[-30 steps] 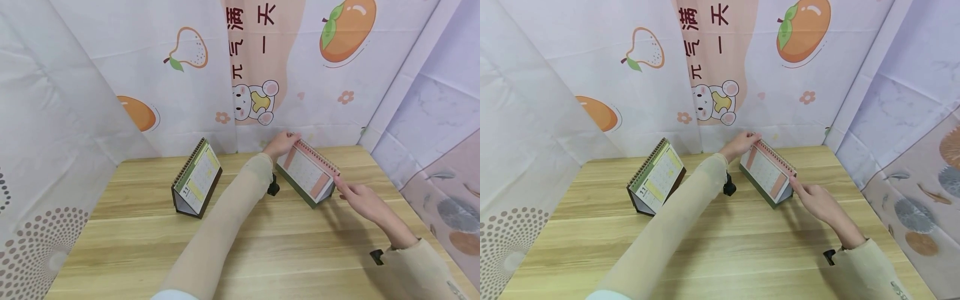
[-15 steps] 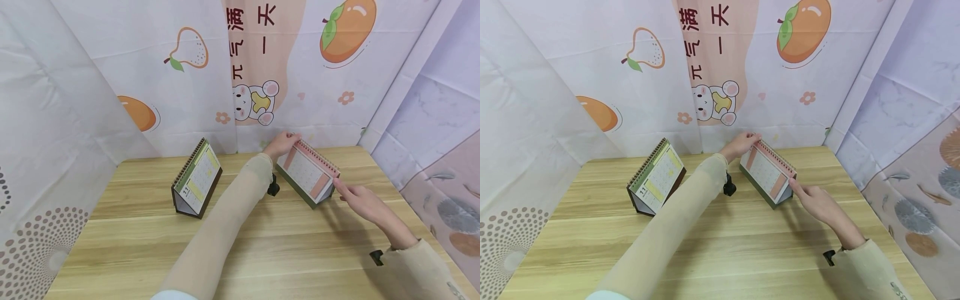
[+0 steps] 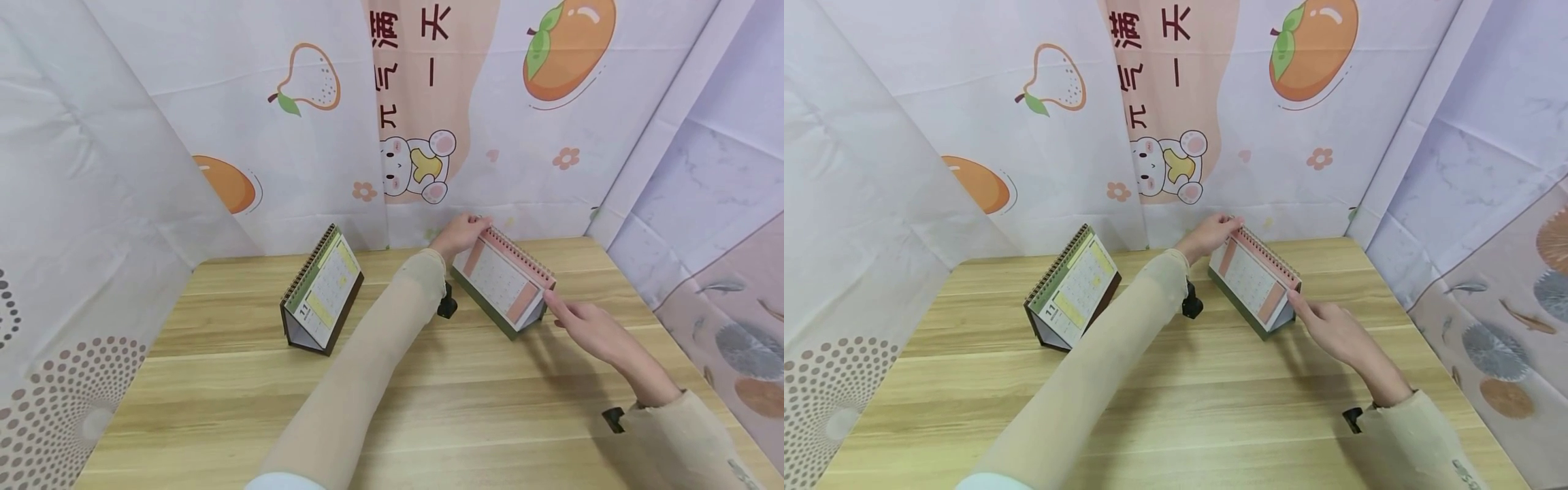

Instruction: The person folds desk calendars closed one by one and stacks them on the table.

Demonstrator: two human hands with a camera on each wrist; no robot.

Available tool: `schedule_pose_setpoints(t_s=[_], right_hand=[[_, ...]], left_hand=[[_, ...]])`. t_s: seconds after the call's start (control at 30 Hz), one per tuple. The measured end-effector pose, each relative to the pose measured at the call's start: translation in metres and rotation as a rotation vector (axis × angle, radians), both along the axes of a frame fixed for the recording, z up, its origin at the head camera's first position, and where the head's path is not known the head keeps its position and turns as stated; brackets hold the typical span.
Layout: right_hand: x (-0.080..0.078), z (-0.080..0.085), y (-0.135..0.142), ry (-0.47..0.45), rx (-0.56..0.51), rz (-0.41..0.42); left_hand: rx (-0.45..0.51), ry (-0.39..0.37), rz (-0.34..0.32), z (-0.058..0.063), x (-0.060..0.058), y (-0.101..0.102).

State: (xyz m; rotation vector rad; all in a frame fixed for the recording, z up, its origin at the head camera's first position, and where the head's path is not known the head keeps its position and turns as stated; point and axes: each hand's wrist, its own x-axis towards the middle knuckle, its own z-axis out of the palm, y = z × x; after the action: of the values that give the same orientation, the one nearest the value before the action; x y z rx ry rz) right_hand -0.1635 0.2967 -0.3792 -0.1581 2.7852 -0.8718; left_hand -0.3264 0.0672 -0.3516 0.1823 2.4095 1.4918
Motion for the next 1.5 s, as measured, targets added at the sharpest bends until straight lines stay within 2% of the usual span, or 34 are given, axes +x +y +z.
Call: schedule_pose_setpoints(t_s=[0.23, 0.83, 1.1, 1.33, 1.5], right_hand=[[-0.0011, -0.0002, -0.0011, -0.012, -0.016, 0.002], [0.0004, -0.0010, -0.0019, -0.042, -0.067, -0.005], [0.0017, 0.0022, -0.0036, -0.061, -0.113, -0.009], [0.0018, 0.0021, -0.0030, -0.060, -0.136, -0.005], [0.0011, 0.0013, -0.0016, -0.077, -0.139, -0.010]], left_hand=[[-0.004, 0.015, 0.009, -0.0025, -0.0028, 0.0000], [0.023, -0.008, 0.025, -0.0058, -0.0043, 0.0023], [0.030, -0.014, 0.025, -0.0045, -0.0034, 0.0019], [0.000, 0.006, 0.019, -0.0032, -0.0017, 0.0009], [0.013, 0.016, 0.019, -0.0032, -0.0004, 0.0010]])
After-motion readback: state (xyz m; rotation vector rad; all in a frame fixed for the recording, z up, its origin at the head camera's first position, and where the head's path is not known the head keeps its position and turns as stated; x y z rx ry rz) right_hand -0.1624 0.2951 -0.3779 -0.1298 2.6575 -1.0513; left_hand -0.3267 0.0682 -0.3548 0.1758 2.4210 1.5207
